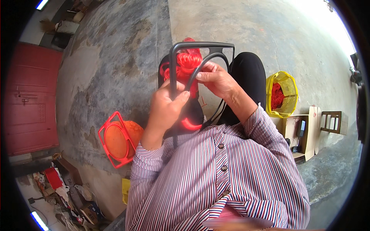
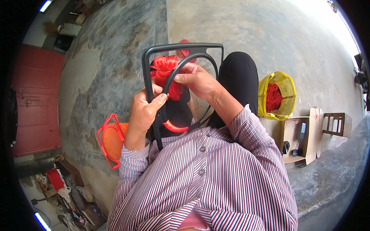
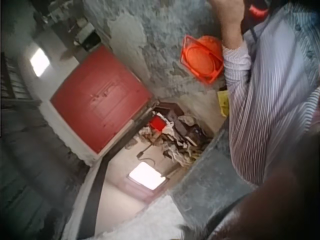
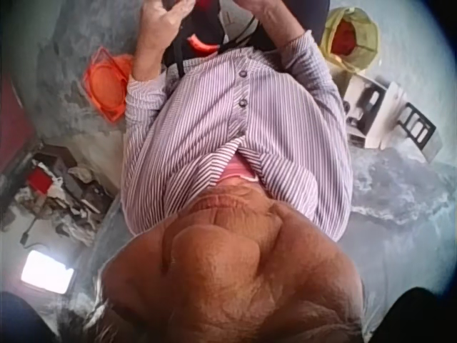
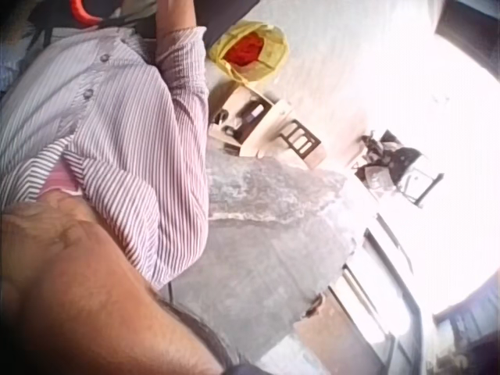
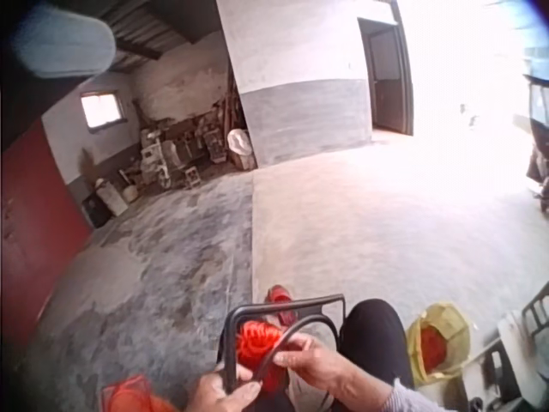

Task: The person wraps red string around a black plastic frame by hand.

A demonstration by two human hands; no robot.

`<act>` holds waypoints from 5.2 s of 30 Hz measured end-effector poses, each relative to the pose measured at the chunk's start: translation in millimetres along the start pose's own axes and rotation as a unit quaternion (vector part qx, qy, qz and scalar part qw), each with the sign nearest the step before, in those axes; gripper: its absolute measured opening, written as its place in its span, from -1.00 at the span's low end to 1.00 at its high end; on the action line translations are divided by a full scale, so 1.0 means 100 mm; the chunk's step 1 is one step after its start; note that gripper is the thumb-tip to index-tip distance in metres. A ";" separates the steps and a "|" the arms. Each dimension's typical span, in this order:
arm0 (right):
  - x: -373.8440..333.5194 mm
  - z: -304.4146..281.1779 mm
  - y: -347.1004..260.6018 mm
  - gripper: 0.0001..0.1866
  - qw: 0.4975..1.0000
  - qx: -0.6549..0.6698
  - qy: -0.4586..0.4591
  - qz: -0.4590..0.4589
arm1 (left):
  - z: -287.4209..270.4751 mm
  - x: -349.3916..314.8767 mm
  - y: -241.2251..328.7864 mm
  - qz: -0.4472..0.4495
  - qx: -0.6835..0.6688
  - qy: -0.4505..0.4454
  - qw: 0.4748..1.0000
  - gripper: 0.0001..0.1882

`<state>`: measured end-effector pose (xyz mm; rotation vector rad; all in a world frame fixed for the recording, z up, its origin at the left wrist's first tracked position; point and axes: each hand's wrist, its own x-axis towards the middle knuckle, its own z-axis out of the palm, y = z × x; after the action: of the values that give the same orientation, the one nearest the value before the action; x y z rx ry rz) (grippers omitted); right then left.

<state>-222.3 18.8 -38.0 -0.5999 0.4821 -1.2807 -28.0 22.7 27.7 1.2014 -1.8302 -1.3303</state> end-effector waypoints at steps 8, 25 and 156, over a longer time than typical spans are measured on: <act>-0.25 0.34 -0.25 -0.46 0.767 -0.567 0.128 -0.271 | 0.04 0.02 -0.07 0.148 0.043 0.087 0.984 -0.91; -0.96 0.32 -0.40 -0.23 0.991 -0.090 -0.055 -0.087 | -0.14 -0.05 -0.18 -0.087 -0.206 0.051 0.973 -0.77; -0.89 -0.96 -0.81 -0.74 0.933 0.079 0.256 -0.241 | -0.61 -0.09 -0.77 -0.115 -0.351 0.143 0.918 -0.73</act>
<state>-363.7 77.1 -57.0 -0.2405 0.6751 -1.9453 52.8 -3.0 -22.8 1.1370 -0.8908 -1.6379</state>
